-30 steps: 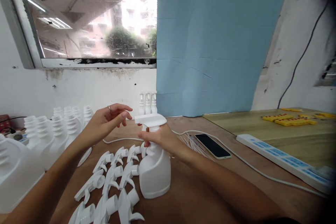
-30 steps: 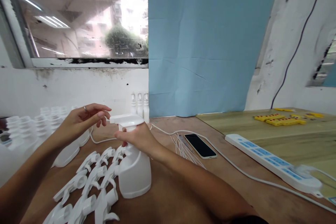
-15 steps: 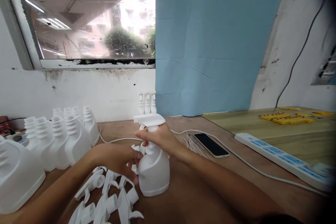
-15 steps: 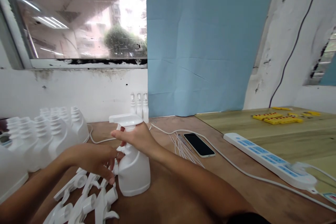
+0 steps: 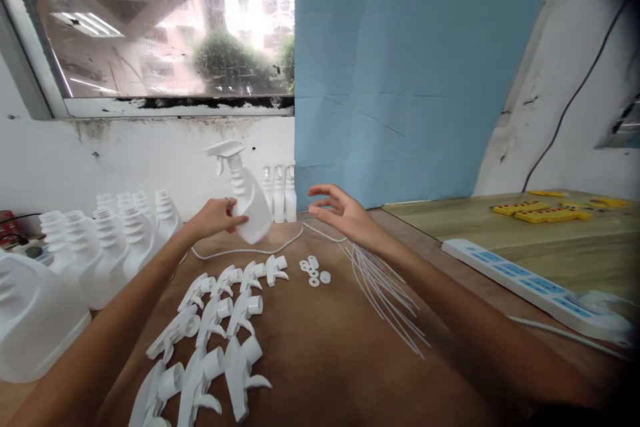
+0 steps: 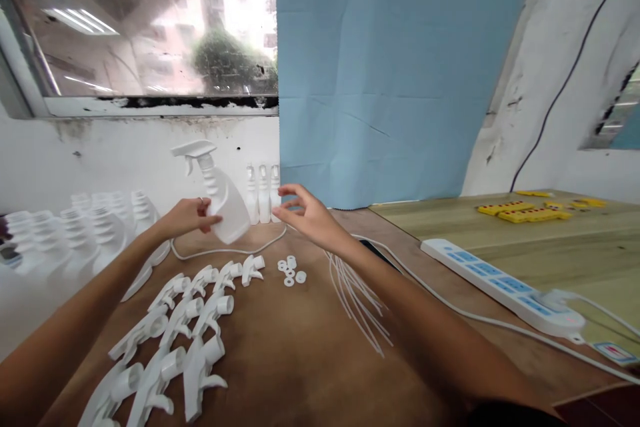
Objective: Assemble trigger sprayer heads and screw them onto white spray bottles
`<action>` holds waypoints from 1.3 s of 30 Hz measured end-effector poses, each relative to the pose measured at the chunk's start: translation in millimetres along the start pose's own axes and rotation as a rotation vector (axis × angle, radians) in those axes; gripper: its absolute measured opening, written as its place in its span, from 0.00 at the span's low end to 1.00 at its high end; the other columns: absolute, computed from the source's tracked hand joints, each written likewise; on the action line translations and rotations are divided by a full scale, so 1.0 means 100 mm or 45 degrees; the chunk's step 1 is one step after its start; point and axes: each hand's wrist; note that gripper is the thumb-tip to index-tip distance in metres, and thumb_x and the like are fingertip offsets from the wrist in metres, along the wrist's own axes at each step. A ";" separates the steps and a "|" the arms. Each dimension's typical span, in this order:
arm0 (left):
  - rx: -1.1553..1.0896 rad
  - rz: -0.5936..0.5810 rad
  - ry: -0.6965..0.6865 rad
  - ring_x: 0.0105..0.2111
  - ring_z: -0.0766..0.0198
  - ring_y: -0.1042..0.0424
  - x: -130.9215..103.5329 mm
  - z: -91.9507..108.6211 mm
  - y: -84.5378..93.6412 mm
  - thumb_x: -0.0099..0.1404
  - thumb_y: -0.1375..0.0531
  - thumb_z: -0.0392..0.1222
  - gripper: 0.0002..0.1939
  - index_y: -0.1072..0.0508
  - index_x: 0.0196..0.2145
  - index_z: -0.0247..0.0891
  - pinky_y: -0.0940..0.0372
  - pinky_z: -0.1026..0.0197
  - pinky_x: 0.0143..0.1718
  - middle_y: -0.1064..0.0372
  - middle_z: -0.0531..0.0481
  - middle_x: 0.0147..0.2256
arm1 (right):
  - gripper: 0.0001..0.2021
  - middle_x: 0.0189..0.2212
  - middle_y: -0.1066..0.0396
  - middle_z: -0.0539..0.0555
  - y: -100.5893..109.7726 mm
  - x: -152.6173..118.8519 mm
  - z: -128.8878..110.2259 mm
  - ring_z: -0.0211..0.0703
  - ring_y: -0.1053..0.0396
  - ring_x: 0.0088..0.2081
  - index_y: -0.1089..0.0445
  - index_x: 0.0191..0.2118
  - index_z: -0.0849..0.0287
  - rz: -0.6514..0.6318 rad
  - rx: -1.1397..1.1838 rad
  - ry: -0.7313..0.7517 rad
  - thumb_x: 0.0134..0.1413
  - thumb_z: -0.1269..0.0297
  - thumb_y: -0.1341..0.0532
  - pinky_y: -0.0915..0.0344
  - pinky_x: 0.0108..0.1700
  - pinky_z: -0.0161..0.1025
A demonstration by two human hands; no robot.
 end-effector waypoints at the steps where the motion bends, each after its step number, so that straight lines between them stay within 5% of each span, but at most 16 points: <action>1: 0.033 0.068 0.080 0.28 0.60 0.23 0.14 -0.10 -0.03 0.61 0.38 0.52 0.15 0.35 0.28 0.38 0.34 0.63 0.37 0.28 0.54 0.21 | 0.22 0.46 0.28 0.57 0.06 -0.05 0.10 0.47 0.28 0.45 0.33 0.50 0.55 -0.017 -0.105 -0.071 0.51 0.53 0.34 0.31 0.48 0.46; 7: 0.094 0.127 0.433 0.28 0.60 0.25 0.87 -0.48 -0.43 0.65 0.38 0.49 0.15 0.28 0.36 0.31 0.31 0.59 0.35 0.27 0.48 0.28 | 0.15 0.33 0.25 0.54 0.42 -0.34 0.63 0.46 0.27 0.35 0.28 0.34 0.59 -0.064 -0.503 -0.172 0.53 0.52 0.41 0.34 0.39 0.41; 13: 0.051 0.069 0.628 0.40 0.60 0.26 1.22 -0.54 -0.80 0.70 0.41 0.47 0.16 0.29 0.49 0.32 0.28 0.54 0.41 0.29 0.43 0.44 | 0.18 0.25 0.27 0.54 0.88 -0.32 1.00 0.46 0.28 0.31 0.30 0.28 0.61 -0.126 -0.851 -0.260 0.57 0.53 0.47 0.36 0.36 0.39; 17: -0.014 0.080 0.684 0.42 0.58 0.27 1.36 -0.53 -0.92 0.70 0.41 0.47 0.17 0.31 0.51 0.33 0.29 0.52 0.43 0.30 0.42 0.47 | 0.14 0.40 0.25 0.60 1.28 -0.34 1.18 0.53 0.28 0.45 0.29 0.35 0.62 -0.341 -1.112 -0.651 0.52 0.55 0.41 0.33 0.46 0.43; 22: -0.108 0.095 0.723 0.44 0.57 0.27 1.46 -0.50 -1.03 0.70 0.41 0.46 0.18 0.31 0.53 0.34 0.29 0.50 0.45 0.31 0.42 0.49 | 0.23 0.45 0.28 0.67 1.55 -0.49 1.26 0.59 0.27 0.40 0.29 0.43 0.63 -0.524 -1.083 -1.117 0.41 0.55 0.33 0.28 0.31 0.48; 27: -0.196 0.095 0.720 0.44 0.57 0.28 1.41 -0.42 -1.06 0.70 0.41 0.45 0.17 0.31 0.53 0.34 0.29 0.51 0.44 0.31 0.42 0.49 | 0.39 0.56 0.35 0.66 1.51 -0.53 1.23 0.62 0.32 0.52 0.38 0.61 0.55 -0.578 -0.961 -1.282 0.41 0.49 0.32 0.26 0.31 0.43; 32: -0.260 0.134 0.581 0.43 0.58 0.27 1.20 -0.25 -0.83 0.70 0.41 0.44 0.18 0.32 0.54 0.34 0.28 0.52 0.42 0.32 0.42 0.49 | 0.40 0.65 0.47 0.67 1.49 -0.60 1.24 0.67 0.40 0.60 0.43 0.67 0.57 -0.591 -0.945 -1.282 0.48 0.49 0.37 0.25 0.33 0.42; 36: -0.328 0.096 0.319 0.37 0.61 0.25 0.81 -0.04 -0.52 0.70 0.42 0.42 0.19 0.34 0.56 0.32 0.27 0.59 0.35 0.31 0.40 0.50 | 0.44 0.66 0.47 0.67 1.54 -0.67 1.29 0.68 0.40 0.60 0.43 0.67 0.58 -0.565 -0.899 -1.214 0.46 0.44 0.36 0.25 0.31 0.42; 39: -0.360 -0.018 0.121 0.34 0.62 0.23 0.34 0.21 -0.27 0.66 0.40 0.45 0.16 0.28 0.49 0.35 0.28 0.62 0.35 0.25 0.45 0.41 | 0.46 0.65 0.44 0.67 1.59 -0.70 1.32 0.65 0.35 0.55 0.46 0.68 0.58 -0.503 -0.867 -1.120 0.47 0.42 0.37 0.27 0.28 0.40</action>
Point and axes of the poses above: each hand's wrist, its own x-axis towards the middle knuckle, its own y-axis out of the back of the hand, z = x × y
